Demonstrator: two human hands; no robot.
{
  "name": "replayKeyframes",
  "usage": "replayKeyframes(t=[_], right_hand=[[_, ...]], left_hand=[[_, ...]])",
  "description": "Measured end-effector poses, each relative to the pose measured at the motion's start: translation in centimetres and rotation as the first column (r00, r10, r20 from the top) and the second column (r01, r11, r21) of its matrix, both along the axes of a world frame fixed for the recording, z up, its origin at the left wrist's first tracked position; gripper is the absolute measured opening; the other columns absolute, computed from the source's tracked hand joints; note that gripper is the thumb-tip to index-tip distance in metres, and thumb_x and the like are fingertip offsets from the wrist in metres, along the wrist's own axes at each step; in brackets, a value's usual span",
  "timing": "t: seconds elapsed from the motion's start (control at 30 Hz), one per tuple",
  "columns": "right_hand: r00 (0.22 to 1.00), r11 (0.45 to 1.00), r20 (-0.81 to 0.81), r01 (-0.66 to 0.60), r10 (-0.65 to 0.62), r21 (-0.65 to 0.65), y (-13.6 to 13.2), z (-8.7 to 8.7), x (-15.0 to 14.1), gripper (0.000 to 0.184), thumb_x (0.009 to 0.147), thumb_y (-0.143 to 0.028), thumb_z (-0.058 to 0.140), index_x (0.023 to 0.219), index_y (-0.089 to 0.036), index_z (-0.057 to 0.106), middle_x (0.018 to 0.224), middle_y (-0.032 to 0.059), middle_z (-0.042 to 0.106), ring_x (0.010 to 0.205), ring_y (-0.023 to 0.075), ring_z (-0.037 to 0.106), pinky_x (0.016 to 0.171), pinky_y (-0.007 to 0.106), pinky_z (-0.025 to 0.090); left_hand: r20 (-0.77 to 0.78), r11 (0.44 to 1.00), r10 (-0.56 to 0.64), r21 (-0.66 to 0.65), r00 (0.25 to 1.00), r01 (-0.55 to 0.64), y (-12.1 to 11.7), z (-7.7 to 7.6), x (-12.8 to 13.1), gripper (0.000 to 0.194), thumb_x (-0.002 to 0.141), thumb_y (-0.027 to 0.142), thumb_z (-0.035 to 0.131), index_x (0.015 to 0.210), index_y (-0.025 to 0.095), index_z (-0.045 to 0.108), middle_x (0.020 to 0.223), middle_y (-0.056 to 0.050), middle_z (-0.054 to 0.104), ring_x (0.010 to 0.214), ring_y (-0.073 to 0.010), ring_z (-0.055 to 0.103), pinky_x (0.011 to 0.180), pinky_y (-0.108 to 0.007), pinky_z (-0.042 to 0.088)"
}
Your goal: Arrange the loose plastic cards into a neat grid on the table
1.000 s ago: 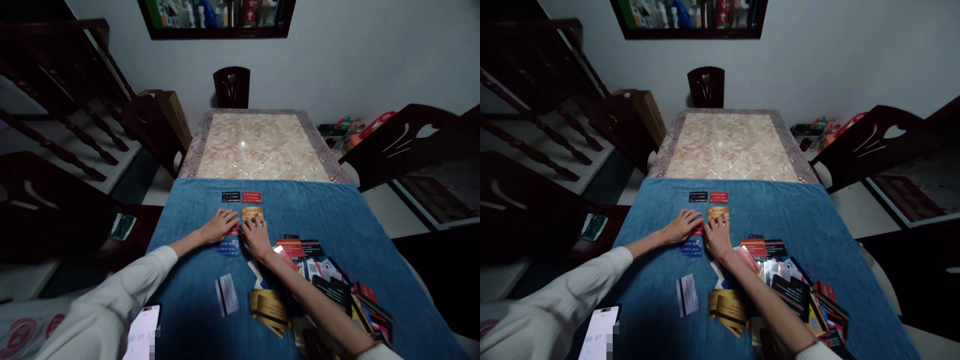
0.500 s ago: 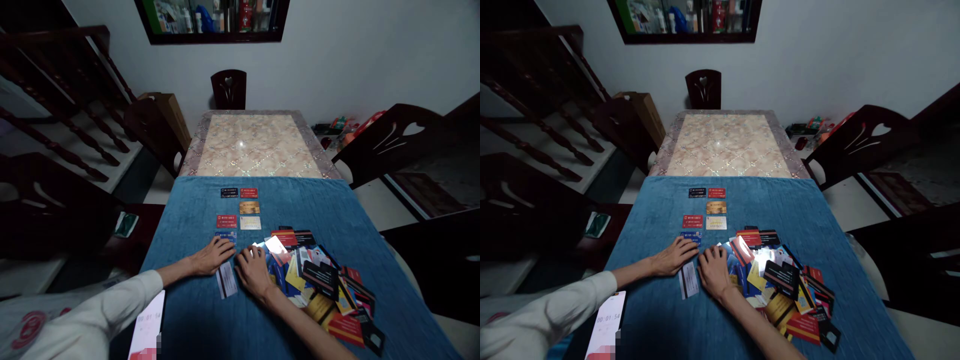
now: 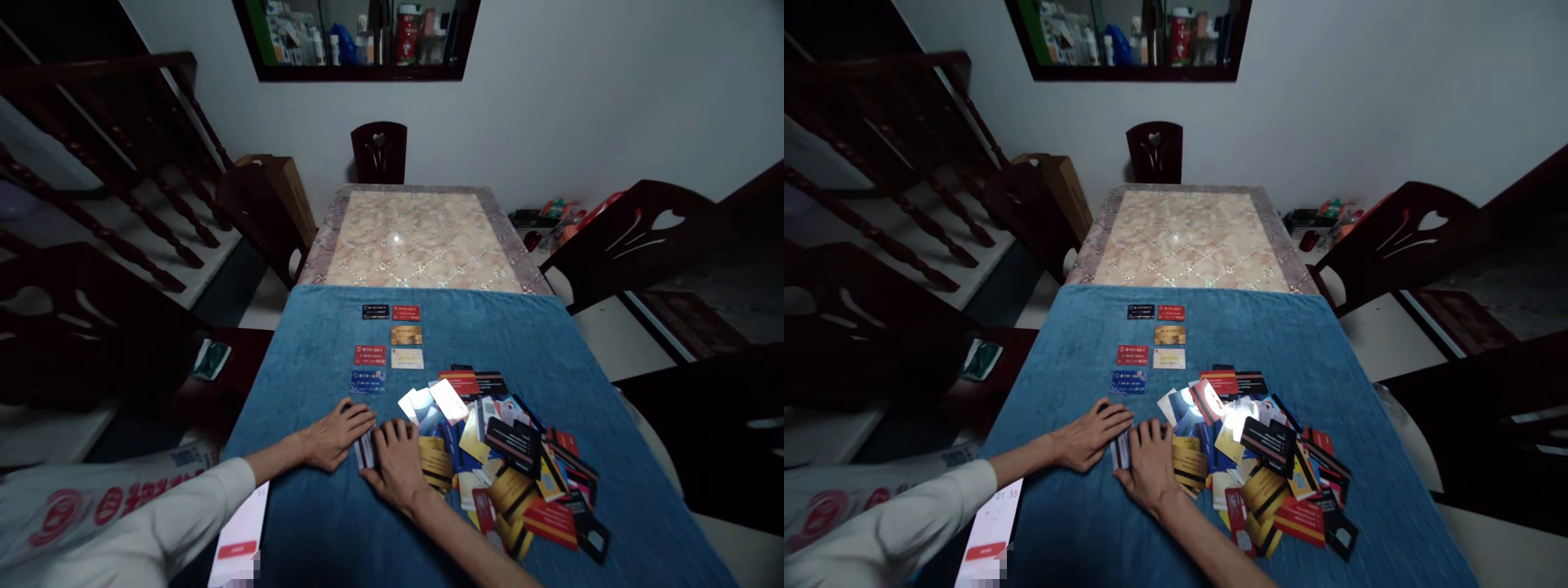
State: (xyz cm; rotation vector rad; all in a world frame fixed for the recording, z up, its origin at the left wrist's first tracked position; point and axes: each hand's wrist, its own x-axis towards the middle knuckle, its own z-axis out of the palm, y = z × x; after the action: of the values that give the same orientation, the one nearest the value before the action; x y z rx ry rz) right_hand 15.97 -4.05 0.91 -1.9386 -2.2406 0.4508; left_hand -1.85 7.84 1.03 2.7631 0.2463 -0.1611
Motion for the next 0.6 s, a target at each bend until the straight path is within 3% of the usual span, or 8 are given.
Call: replayKeyframes(t=[0.23, 0.47, 0.6], right_hand=[[0.998, 0.999, 0.045, 0.034, -0.033, -0.03, -0.4, -0.6, -1.5, 0.067, 0.077, -0.057, 0.064, 0.129, -0.017, 0.054, 0.122, 0.0169, 0.057, 0.11, 0.0352, 0.046, 0.095, 0.057, 0.034], [0.999, 0.997, 0.031, 0.026, -0.024, -0.077, -0.5, 0.2, -1.7, 0.057, 0.08, -0.046, 0.062, 0.127, -0.015, 0.054, 0.12, 0.0167, 0.057, 0.109, 0.0328, 0.046, 0.097, 0.055, 0.032], [0.999, 0.996, 0.019, 0.029, -0.027, -0.088, -0.7, 0.5, -1.8, 0.062, 0.079, -0.05, 0.063, 0.129, -0.016, 0.053, 0.119, 0.0161, 0.058, 0.108, 0.0327, 0.046, 0.096, 0.055, 0.032]], left_hand=[[0.029, 1.0, 0.022, 0.018, 0.999, -0.022, -0.3, -0.6, 0.4, 0.077, 0.07, 0.02, 0.053, 0.144, 0.012, 0.037, 0.142, -0.018, 0.049, 0.132, -0.0351, 0.041, 0.11, -0.056, 0.025], [0.032, 0.998, 0.056, 0.028, 0.998, -0.057, -1.1, -0.1, 0.3, 0.067, 0.074, 0.023, 0.053, 0.138, 0.011, 0.043, 0.135, -0.02, 0.052, 0.126, -0.0346, 0.044, 0.109, -0.055, 0.025], [0.017, 0.997, 0.064, 0.049, 0.998, -0.065, -1.7, 0.0, -0.1, 0.062, 0.078, 0.027, 0.054, 0.138, 0.012, 0.044, 0.134, -0.019, 0.053, 0.125, -0.0346, 0.044, 0.11, -0.055, 0.025]])
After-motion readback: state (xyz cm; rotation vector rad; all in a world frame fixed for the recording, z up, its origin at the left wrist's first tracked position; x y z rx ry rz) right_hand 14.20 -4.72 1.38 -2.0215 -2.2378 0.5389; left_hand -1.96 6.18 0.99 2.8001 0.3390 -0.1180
